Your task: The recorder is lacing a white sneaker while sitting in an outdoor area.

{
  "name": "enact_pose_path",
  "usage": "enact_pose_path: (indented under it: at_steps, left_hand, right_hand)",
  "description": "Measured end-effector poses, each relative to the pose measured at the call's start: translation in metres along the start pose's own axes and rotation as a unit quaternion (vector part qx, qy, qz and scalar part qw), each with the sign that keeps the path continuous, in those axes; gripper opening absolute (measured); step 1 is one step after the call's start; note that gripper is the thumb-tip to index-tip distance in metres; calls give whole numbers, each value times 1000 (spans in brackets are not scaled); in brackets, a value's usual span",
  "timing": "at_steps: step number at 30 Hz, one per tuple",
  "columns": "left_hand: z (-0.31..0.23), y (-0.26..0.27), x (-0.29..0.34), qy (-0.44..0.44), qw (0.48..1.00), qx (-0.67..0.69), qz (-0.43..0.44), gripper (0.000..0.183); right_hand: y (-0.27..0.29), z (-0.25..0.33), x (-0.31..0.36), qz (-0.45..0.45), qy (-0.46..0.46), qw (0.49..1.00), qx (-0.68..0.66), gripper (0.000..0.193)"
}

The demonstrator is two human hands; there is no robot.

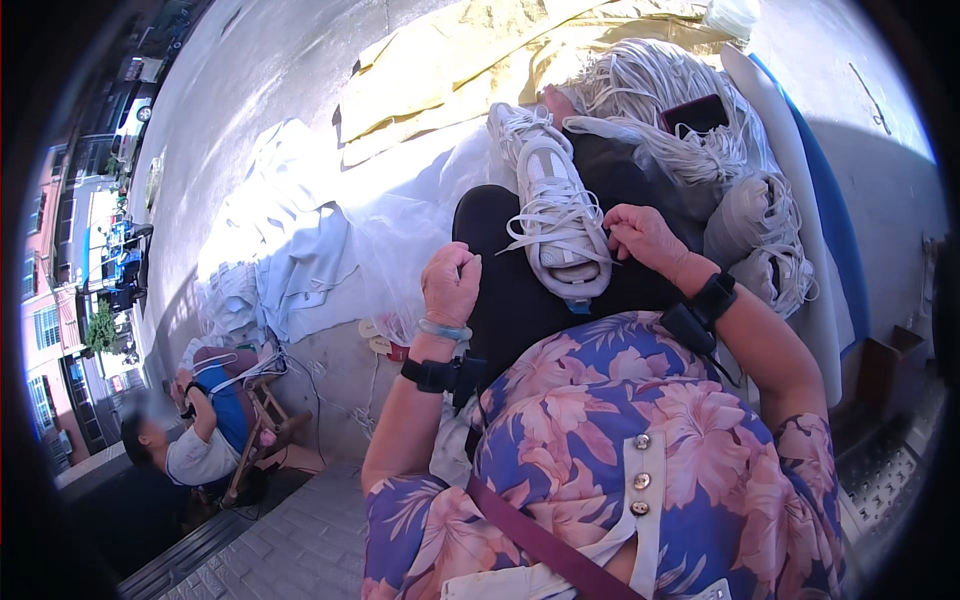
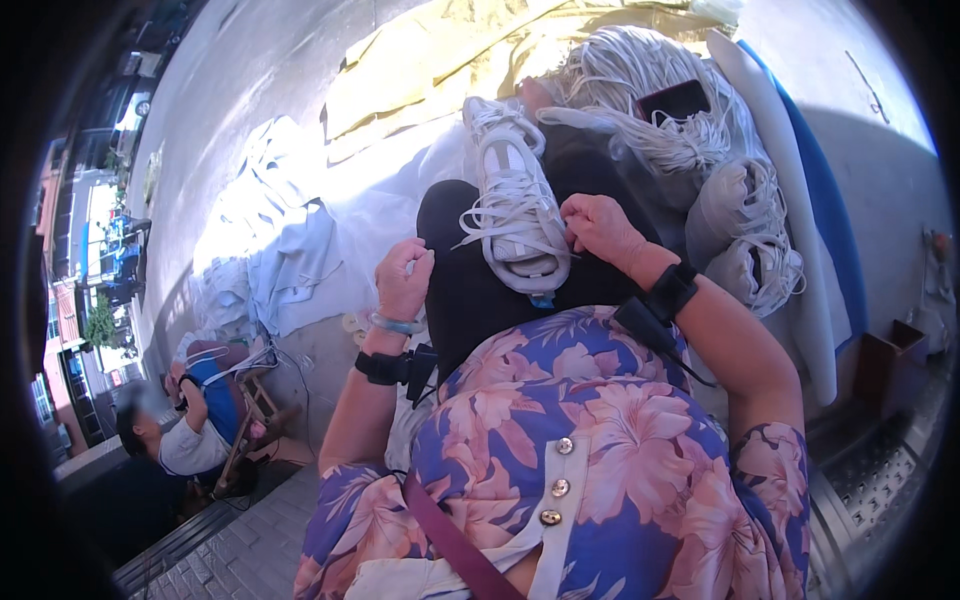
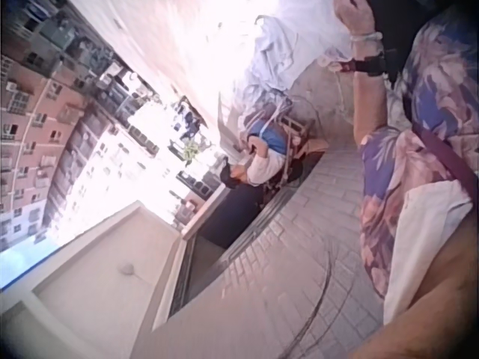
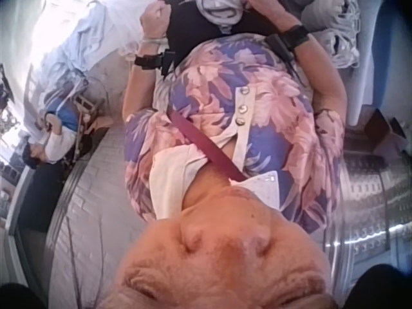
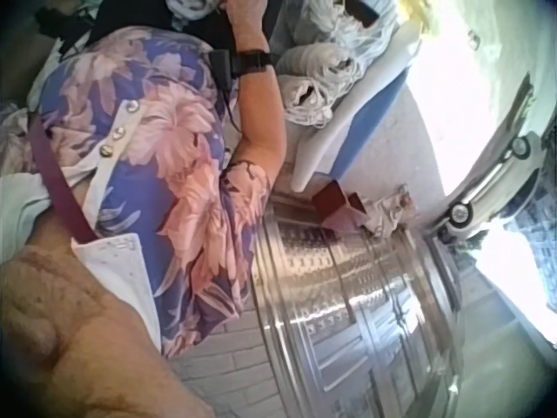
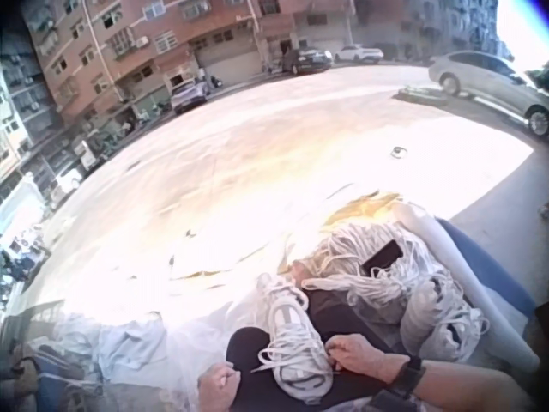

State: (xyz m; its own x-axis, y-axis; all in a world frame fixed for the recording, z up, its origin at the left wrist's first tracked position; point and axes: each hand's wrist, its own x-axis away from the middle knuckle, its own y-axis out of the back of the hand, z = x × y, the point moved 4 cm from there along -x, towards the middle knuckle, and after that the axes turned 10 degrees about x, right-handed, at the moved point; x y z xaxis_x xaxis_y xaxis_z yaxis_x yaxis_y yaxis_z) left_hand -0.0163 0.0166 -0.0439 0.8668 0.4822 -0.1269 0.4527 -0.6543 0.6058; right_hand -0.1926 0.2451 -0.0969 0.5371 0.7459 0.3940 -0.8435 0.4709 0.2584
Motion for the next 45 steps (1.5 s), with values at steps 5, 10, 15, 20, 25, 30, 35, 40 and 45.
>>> enact_pose_path:
  at_steps: [5, 10, 15, 20, 25, 30, 35, 40, 45]
  left_hand:
    - [3, 4, 9, -11, 999, -22, -28, 10]
    - [-9, 4, 6, -13, 999, -34, 13, 9]
    - [-34, -27, -5, -114, 980, -154, 56, 26]
    - [-28, -44, -11, -137, 970, -194, 57, 18]
    - [-52, -41, 0, -146, 963, -181, 139, 8]
    - [-53, -30, 13, -109, 969, -185, 126, 8]
    - [-26, -5, 19, -27, 984, -159, 80, 8]
    - [37, 13, 39, 114, 993, -10, -7, 15]
    - [73, 15, 63, 211, 977, -6, 34, 18]
  right_hand:
    - [3, -4, -1, -9, 3, 1000, -19, 15]
    - [4, -1, -2, 39, 23, 997, -68, 13]
    - [1, 1, -2, 53, 24, 998, -33, 17]
    - [-6, -4, -8, 89, 44, 995, -2, 20]
    - [-6, -6, -10, 87, 35, 995, -19, 20]
    - [-5, 5, -7, 66, 40, 997, -8, 21]
    - [-8, 2, -7, 70, 55, 996, 31, 25]
    - [0, 4, 4, 72, 23, 997, -15, 33]
    - [-2, 7, 3, 68, 14, 996, 63, 38]
